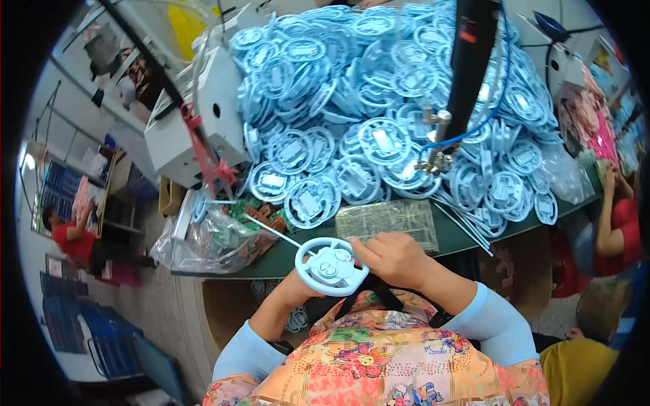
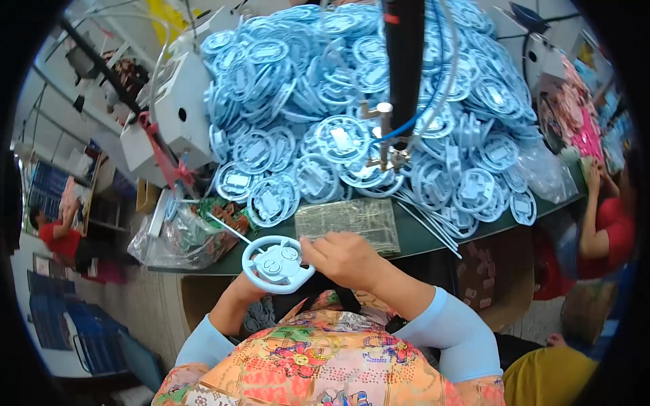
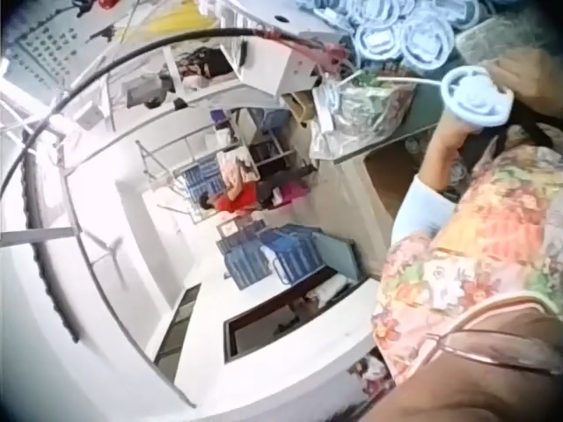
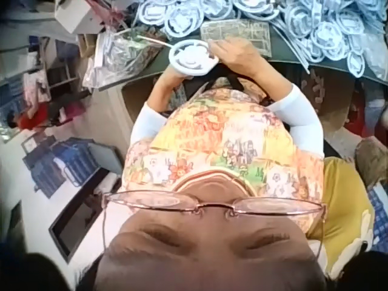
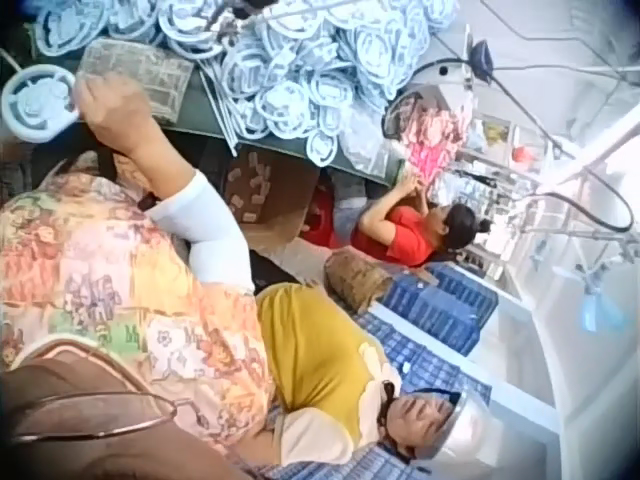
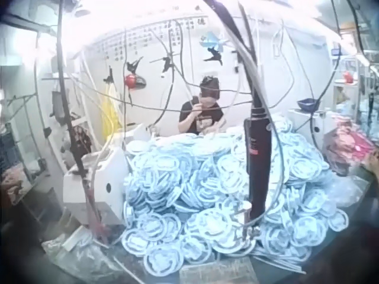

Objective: The recorder inserts circuit boards and small components into blue circular plastic housings and uses a power screwdriver to secure them at an industrial workstation.

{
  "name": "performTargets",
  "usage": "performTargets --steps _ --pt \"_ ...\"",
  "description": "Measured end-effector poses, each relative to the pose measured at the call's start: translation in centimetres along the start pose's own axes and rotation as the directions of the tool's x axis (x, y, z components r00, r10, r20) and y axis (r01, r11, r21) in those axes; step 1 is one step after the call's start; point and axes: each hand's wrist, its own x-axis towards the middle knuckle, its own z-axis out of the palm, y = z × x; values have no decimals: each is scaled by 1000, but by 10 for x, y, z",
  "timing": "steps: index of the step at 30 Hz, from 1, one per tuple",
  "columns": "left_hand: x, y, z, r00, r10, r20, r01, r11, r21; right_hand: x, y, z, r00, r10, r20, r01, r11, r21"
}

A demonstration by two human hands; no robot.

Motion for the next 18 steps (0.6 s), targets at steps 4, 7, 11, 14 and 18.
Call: performTargets --steps 4,7,11,14,18 --pt "-9 -16 4 981 -193 14 164 790 -590 6 -5 11 983 183 -26 -176 969 171" --pt "-1 -16 6 980 19 197 124 720 -683 7 3 9 971 221 -89 -197 955 220" --pt "4 -9 4 972 -18 236 192 646 -739 13 3 3 971 235 -54 -216 948 235" --pt "-6 -1 -18 984 17 179 -6 998 -62 7 5 -2 952 301 55 -305 943 132" --pt "-46 21 -59 864 -461 204 299 794 529 -13 28 3 906 420 51 -421 907 5"
